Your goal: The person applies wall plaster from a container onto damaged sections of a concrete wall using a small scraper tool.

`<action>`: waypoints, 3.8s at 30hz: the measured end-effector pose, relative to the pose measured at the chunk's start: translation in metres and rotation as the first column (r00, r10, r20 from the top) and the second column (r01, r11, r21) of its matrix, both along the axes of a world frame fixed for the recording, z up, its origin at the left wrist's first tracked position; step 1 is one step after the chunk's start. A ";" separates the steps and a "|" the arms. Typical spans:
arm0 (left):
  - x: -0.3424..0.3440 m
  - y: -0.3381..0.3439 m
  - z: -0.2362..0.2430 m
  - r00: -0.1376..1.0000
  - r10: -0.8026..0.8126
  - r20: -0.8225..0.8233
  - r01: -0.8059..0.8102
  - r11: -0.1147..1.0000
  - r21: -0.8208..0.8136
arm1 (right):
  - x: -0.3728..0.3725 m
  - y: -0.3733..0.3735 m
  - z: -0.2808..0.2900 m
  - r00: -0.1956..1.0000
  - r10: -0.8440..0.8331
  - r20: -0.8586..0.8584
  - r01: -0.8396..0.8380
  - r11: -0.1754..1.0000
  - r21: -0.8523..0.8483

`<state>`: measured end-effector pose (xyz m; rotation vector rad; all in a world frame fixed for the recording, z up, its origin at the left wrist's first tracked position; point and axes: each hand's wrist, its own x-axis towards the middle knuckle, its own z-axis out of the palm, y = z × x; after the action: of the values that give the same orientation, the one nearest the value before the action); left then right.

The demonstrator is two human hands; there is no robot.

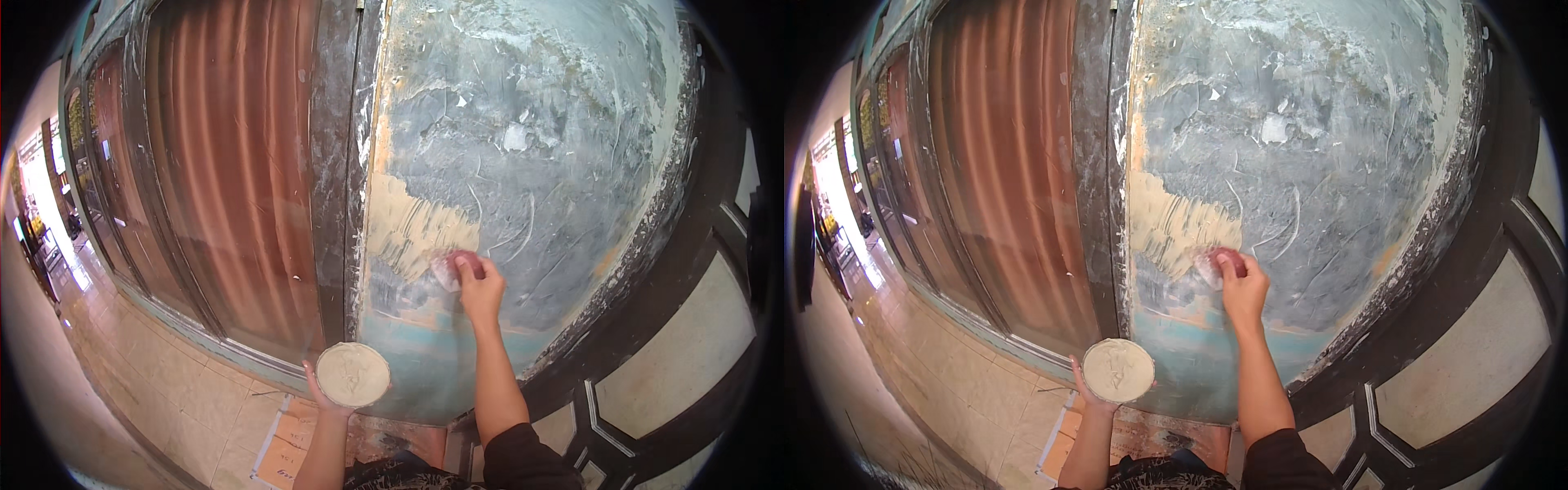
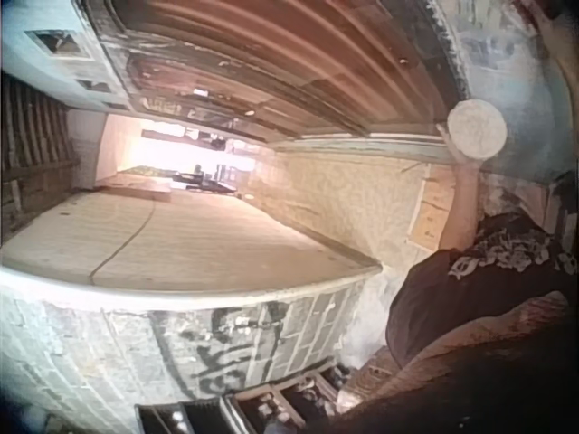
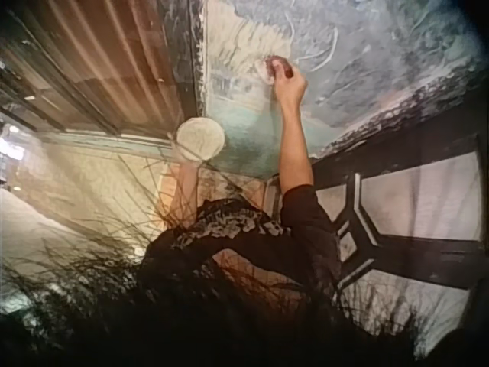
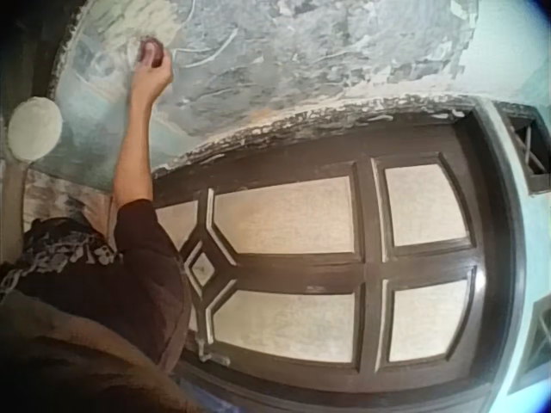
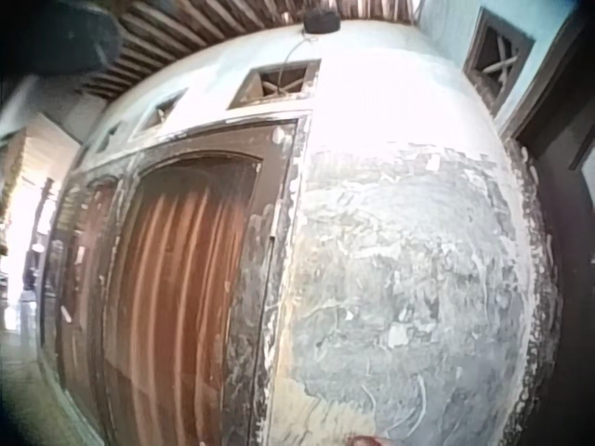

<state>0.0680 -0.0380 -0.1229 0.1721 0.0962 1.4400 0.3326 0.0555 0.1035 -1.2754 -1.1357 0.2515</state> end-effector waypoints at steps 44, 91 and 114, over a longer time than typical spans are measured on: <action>0.032 -0.015 0.046 0.982 -0.173 -0.073 0.179 0.980 0.081 | 0.039 -0.025 -0.035 0.616 0.759 0.210 -0.111 0.348 -0.931; 0.052 0.007 0.153 0.983 -0.142 -0.120 0.150 0.987 0.061 | 0.041 -0.120 0.024 0.184 0.244 0.952 -0.626 0.776 -0.078; 0.081 0.002 0.120 0.998 -0.038 -0.055 0.038 0.999 0.000 | 0.053 -0.048 0.017 0.813 0.064 0.579 -0.128 0.989 0.071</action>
<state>0.1491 -0.0365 -0.0024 0.2137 0.1367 1.3981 0.3858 0.0077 0.1202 -1.2314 -1.7125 -0.1403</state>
